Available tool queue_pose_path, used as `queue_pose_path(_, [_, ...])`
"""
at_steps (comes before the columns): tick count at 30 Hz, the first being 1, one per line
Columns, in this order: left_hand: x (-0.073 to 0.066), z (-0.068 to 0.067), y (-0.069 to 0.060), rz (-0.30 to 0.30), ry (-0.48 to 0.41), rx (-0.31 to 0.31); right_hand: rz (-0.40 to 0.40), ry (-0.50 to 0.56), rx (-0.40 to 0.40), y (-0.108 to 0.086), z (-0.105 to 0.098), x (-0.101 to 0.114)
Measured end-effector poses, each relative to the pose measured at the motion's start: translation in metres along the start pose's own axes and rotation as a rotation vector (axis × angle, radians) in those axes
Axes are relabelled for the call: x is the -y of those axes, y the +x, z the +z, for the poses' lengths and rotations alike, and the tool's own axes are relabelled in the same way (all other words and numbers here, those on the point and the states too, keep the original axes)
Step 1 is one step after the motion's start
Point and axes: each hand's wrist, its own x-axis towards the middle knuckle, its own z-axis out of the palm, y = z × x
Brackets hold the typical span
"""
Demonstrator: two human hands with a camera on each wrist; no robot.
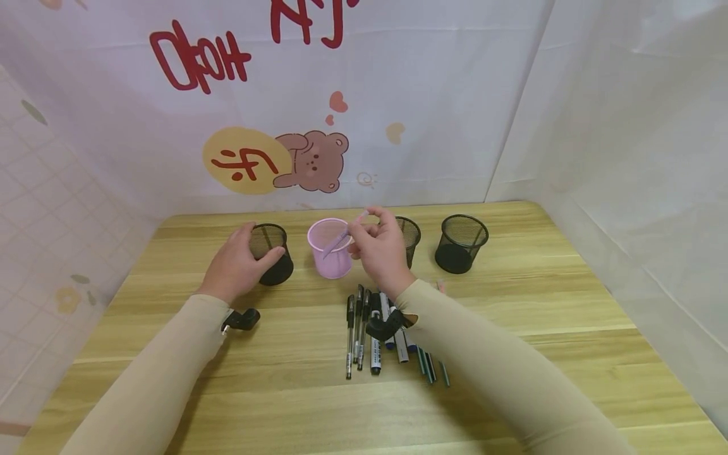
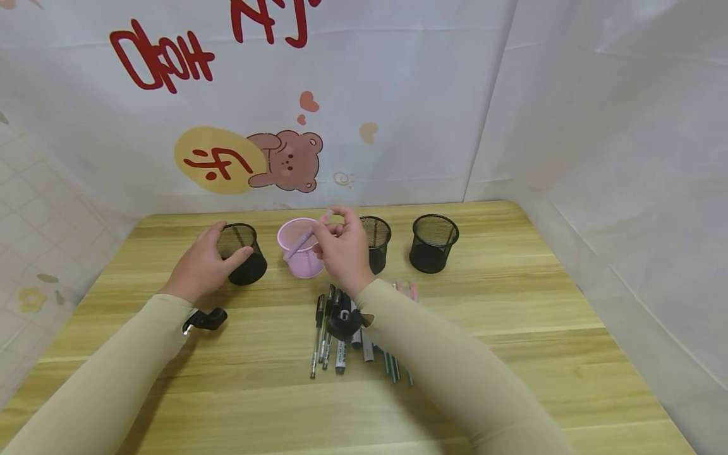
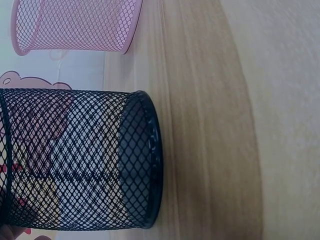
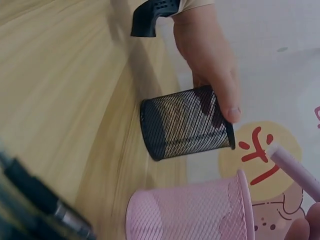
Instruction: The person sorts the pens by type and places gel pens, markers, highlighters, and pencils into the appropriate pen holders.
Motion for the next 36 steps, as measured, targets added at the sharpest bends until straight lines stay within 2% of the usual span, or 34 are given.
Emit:
queue_pose_path(12, [-0.001, -0.001, -0.002, 0.008, 0.002, 0.008, -0.007, 0.090, -0.075, 0.011, 0.034, -0.002])
queue_pose_path(20, [-0.001, -0.002, -0.003, 0.011, 0.008, 0.007, 0.022, 0.146, -0.089, 0.016, 0.053, -0.004])
queue_pose_path(29, [0.000, 0.000, -0.001, 0.021, 0.001, -0.003, 0.021, 0.118, -0.056, 0.016, 0.063, -0.006])
queue_pose_path(36, [-0.001, 0.000, -0.001, 0.025, -0.001, -0.011, 0.031, 0.096, -0.060, 0.016, 0.068, -0.007])
